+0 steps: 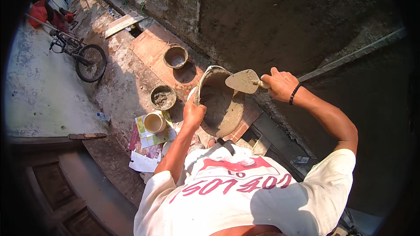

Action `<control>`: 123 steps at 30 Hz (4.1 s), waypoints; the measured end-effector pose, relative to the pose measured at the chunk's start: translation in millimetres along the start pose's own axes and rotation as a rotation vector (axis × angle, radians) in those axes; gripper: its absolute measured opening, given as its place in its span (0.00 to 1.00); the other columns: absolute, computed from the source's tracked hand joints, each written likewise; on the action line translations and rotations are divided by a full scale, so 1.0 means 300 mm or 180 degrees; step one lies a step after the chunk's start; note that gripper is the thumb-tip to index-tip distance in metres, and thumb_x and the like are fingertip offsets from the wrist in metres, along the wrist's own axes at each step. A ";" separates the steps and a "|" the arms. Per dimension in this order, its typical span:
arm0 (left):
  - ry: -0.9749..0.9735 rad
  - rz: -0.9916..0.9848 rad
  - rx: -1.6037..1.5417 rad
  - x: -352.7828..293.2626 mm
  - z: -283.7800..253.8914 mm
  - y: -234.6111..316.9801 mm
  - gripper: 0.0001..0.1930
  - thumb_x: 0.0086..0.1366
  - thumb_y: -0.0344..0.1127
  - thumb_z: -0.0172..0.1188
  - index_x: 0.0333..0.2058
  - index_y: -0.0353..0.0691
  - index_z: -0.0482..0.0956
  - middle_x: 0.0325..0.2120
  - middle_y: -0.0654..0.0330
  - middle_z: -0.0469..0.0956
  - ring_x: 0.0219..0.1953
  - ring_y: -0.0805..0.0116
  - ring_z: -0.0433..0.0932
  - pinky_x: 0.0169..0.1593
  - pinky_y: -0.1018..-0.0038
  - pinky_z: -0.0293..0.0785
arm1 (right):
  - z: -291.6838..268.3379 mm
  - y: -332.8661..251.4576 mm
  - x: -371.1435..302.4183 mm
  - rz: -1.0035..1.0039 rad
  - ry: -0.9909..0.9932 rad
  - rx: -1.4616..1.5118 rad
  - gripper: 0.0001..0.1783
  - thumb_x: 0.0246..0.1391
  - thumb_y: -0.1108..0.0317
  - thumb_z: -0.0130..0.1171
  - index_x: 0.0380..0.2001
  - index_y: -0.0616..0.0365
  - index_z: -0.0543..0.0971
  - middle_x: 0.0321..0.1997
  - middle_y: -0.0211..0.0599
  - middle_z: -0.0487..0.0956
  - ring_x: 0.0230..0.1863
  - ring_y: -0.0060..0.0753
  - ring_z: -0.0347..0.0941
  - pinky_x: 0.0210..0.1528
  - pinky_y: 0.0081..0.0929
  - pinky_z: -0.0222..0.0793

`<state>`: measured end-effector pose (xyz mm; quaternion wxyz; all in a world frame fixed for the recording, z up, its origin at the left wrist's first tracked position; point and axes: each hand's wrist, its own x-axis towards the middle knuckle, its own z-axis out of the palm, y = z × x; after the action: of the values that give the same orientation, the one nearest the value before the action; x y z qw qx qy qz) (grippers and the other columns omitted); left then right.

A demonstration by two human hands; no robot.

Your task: The person scoops wet cement from a bucket using a trowel and applies it to a vertical wall surface. They repeatedly transfer cement from the bucket to the wall, smoothing the surface as they work.

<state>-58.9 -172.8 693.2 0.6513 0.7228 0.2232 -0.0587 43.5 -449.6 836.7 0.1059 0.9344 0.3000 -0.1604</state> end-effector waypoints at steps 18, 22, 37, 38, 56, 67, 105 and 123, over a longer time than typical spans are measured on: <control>-0.0043 0.0654 0.0625 -0.066 -0.096 0.145 0.35 0.46 0.27 0.54 0.59 0.50 0.71 0.36 0.44 0.81 0.39 0.48 0.80 0.48 0.61 0.73 | 0.275 -0.262 0.144 -0.0722 -0.0312 0.1103 0.22 0.41 0.67 0.60 0.43 0.58 0.79 0.34 0.56 0.80 0.41 0.56 0.78 0.45 0.46 0.73; -0.0085 0.0440 0.0984 -0.098 -0.116 0.167 0.35 0.47 0.27 0.55 0.59 0.50 0.71 0.35 0.45 0.81 0.37 0.49 0.80 0.46 0.61 0.73 | 0.433 -0.340 0.142 -0.0743 -0.0293 0.2046 0.26 0.39 0.61 0.61 0.46 0.59 0.78 0.36 0.56 0.80 0.41 0.57 0.77 0.45 0.43 0.73; 0.0322 0.0330 -0.0760 -0.059 -0.239 -0.024 0.36 0.44 0.15 0.50 0.58 0.34 0.69 0.26 0.63 0.75 0.20 0.77 0.67 0.22 0.79 0.63 | 0.138 -0.235 0.116 -0.0683 0.0271 0.2011 0.23 0.42 0.60 0.59 0.45 0.55 0.79 0.35 0.49 0.82 0.38 0.52 0.79 0.43 0.43 0.74; 0.0315 0.0364 -0.1032 -0.041 -0.239 -0.036 0.35 0.43 0.14 0.50 0.56 0.33 0.70 0.26 0.62 0.75 0.21 0.75 0.68 0.22 0.78 0.63 | 0.075 -0.205 0.115 -0.0756 0.0323 0.2093 0.24 0.43 0.58 0.60 0.45 0.55 0.79 0.36 0.48 0.82 0.40 0.52 0.79 0.44 0.43 0.74; 0.1842 0.0131 -0.0645 -0.009 -0.280 -0.230 0.35 0.39 0.13 0.50 0.53 0.33 0.72 0.30 0.55 0.78 0.22 0.68 0.73 0.22 0.74 0.69 | -1.468 0.051 -0.264 -0.2016 0.2550 0.1154 0.15 0.56 0.60 0.61 0.39 0.61 0.74 0.25 0.32 0.76 0.20 0.17 0.70 0.22 0.18 0.68; 0.2023 0.0011 -0.0984 -0.091 -0.285 -0.382 0.39 0.37 0.13 0.50 0.56 0.29 0.67 0.35 0.55 0.76 0.27 0.68 0.73 0.22 0.75 0.68 | -1.566 1.040 -0.313 0.1053 0.4997 0.2293 0.21 0.55 0.50 0.60 0.38 0.59 0.76 0.23 0.30 0.74 0.17 0.19 0.70 0.17 0.20 0.67; 0.0899 0.0441 -0.0327 -0.235 -0.257 -0.192 0.36 0.45 0.20 0.51 0.59 0.38 0.69 0.41 0.52 0.81 0.36 0.67 0.79 0.43 0.73 0.74 | 0.453 -0.751 0.147 -0.0618 0.0201 0.2344 0.32 0.44 0.75 0.57 0.55 0.70 0.62 0.41 0.61 0.75 0.33 0.49 0.77 0.34 0.41 0.73; 0.0520 0.0603 0.0060 -0.206 -0.330 -0.137 0.37 0.45 0.23 0.53 0.60 0.43 0.69 0.40 0.46 0.78 0.37 0.54 0.79 0.46 0.66 0.73 | 0.138 -0.696 0.125 -0.0425 0.1323 -0.1509 0.13 0.46 0.65 0.58 0.34 0.60 0.80 0.31 0.42 0.77 0.37 0.40 0.73 0.35 0.40 0.68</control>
<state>-151.0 -90.2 693.2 0.6268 0.7492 0.2056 0.0601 -61.6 -275.5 763.4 0.2463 0.8747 0.4049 0.1016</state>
